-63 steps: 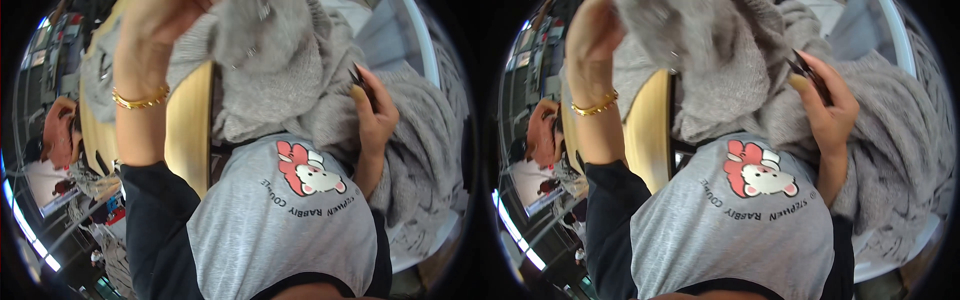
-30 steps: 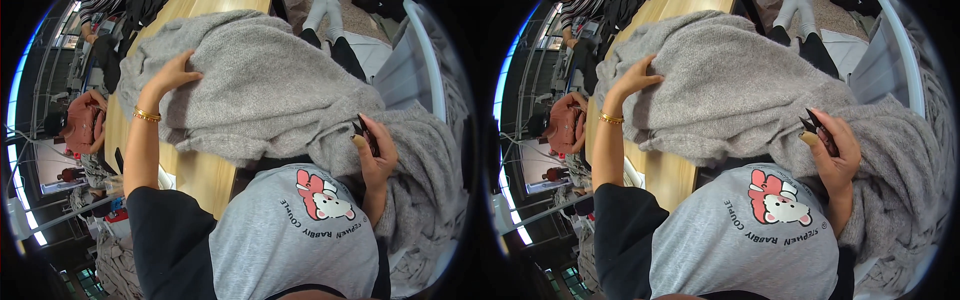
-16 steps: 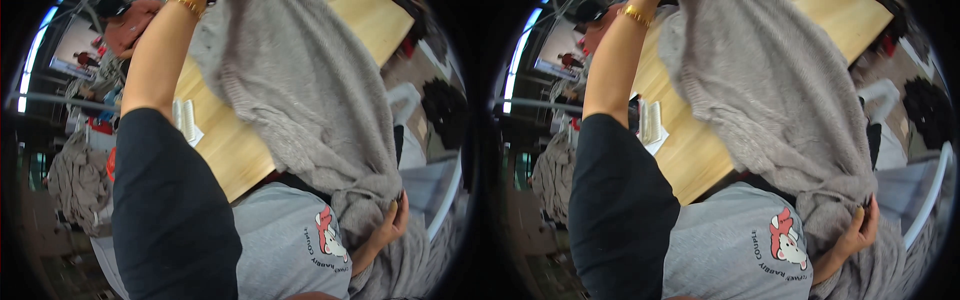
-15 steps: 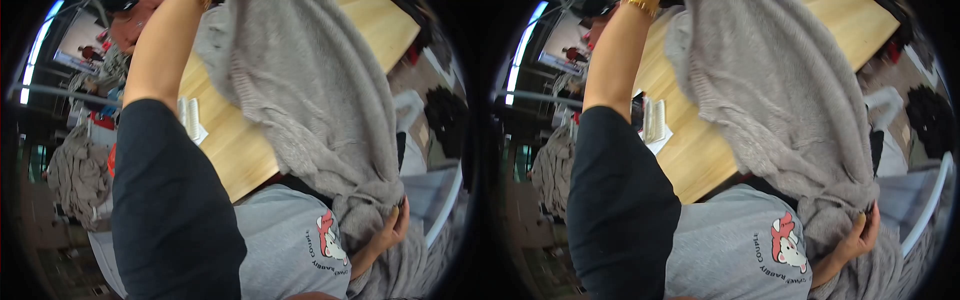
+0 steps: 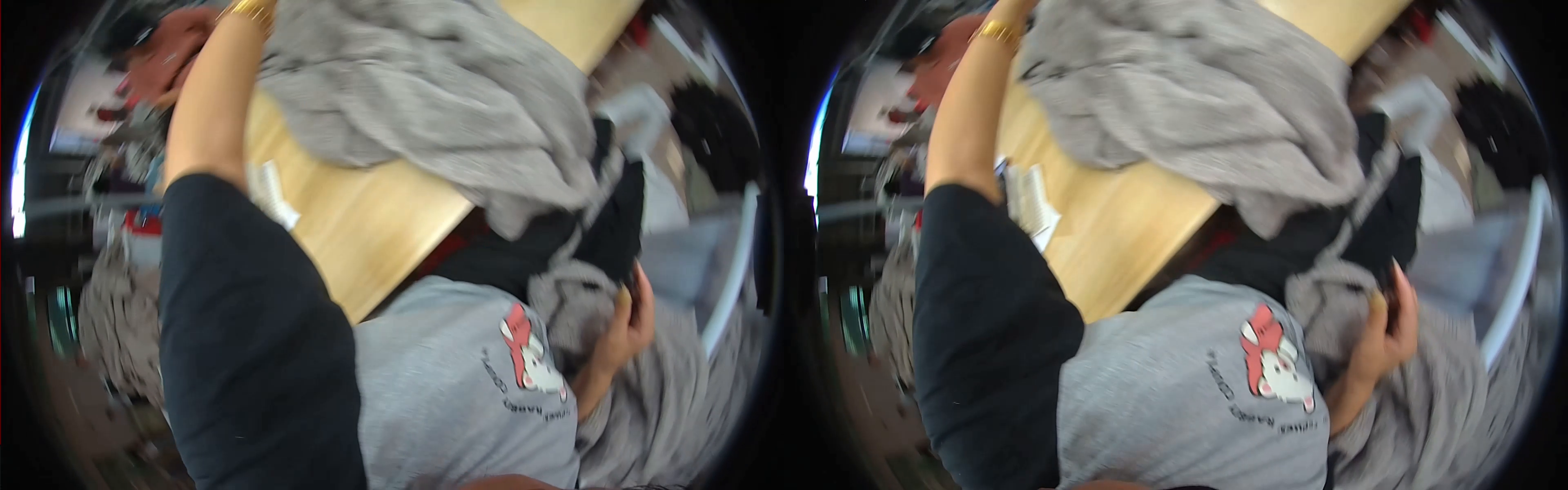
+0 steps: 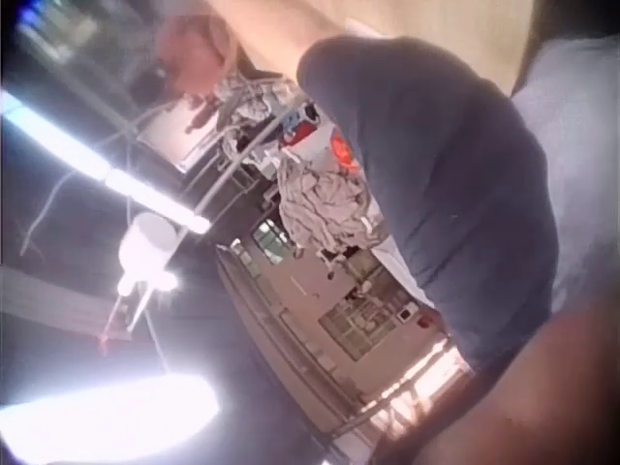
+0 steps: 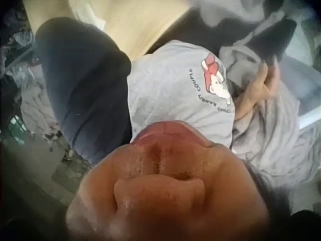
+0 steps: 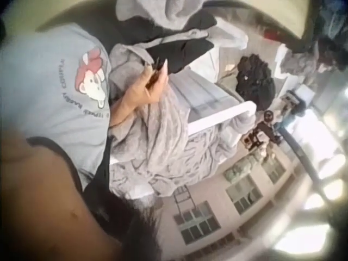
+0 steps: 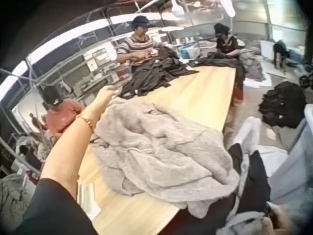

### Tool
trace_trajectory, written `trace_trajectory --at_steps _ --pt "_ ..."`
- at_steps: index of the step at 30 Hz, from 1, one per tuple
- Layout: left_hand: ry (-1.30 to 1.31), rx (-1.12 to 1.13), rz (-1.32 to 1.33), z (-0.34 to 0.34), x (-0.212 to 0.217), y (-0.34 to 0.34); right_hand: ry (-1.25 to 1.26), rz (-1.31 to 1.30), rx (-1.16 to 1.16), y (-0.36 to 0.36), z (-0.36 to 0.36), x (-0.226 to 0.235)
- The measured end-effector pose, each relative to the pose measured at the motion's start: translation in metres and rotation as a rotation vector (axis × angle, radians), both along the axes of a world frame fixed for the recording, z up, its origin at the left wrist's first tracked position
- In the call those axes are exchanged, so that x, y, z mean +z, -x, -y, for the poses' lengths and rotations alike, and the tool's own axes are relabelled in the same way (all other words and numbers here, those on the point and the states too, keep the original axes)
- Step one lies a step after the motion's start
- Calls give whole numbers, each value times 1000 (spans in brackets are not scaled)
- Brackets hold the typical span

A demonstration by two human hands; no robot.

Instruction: Trimming loose threads from a grey garment using thread nippers.

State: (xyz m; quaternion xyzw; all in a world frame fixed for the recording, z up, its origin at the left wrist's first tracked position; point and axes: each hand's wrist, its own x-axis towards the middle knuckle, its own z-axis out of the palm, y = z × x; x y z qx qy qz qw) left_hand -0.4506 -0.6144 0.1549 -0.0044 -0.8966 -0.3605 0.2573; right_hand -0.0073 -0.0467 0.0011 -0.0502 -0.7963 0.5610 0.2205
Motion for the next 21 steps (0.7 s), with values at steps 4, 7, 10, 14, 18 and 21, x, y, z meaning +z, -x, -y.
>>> trace_trajectory --at_steps 4,7,10,14,18,21 --pt "287 -468 -41 -112 -75 -91 -57 107 114 12 9 15" --pt "334 -852 -108 -281 -102 -168 48 -55 170 10 9 27" --pt "403 -1209 -172 -388 -103 -241 47 -161 189 3 8 42" --pt "141 -1722 49 -488 -134 -303 67 -253 178 -11 11 56" --pt "-24 -1643 119 -551 -144 -361 57 -403 189 -18 8 57" --pt "-458 -1348 544 -575 -159 -334 22 -379 183 -30 1 69"
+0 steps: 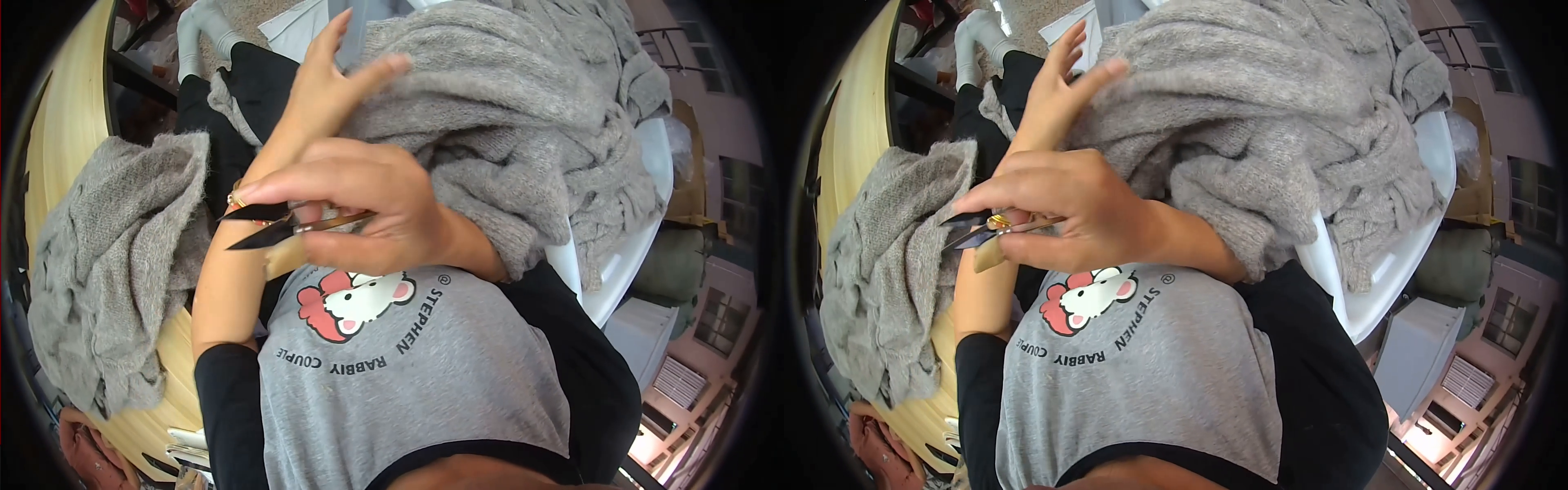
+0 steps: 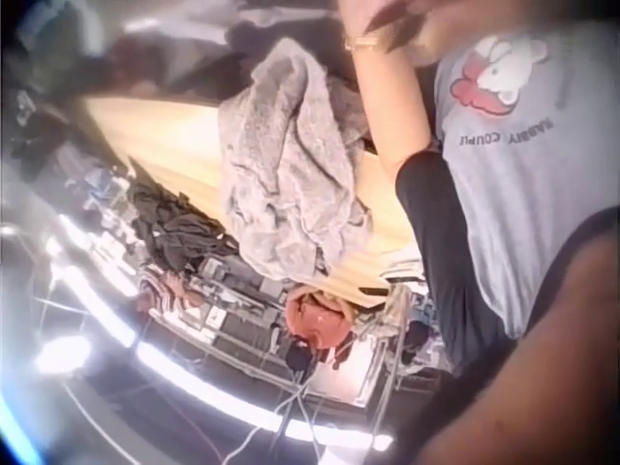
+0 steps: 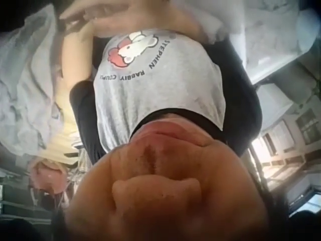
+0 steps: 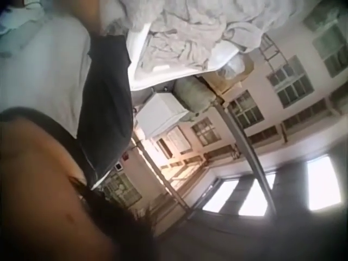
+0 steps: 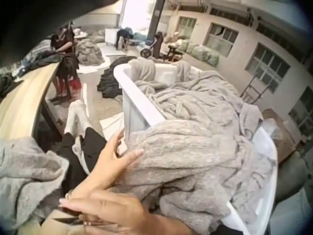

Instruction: Trimming loose threads from a grey garment using thread nippers.

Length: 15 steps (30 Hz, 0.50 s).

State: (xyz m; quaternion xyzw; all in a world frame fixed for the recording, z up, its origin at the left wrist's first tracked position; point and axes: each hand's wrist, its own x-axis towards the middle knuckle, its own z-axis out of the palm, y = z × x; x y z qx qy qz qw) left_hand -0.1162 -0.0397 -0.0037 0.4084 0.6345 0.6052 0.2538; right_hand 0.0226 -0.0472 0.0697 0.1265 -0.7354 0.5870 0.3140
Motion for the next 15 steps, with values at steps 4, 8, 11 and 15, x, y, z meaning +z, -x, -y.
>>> trace_trajectory --at_steps 4,8,11,15 --pt "242 -274 363 13 15 3 137 80 -146 -10 -9 -12" --pt "60 -15 530 41 -3 32 83 150 -150 -16 -19 -9" --pt "-64 47 787 96 28 87 194 48 -259 -18 -24 -13" --pt "-324 191 677 163 91 129 219 -108 -269 -17 -38 -20"
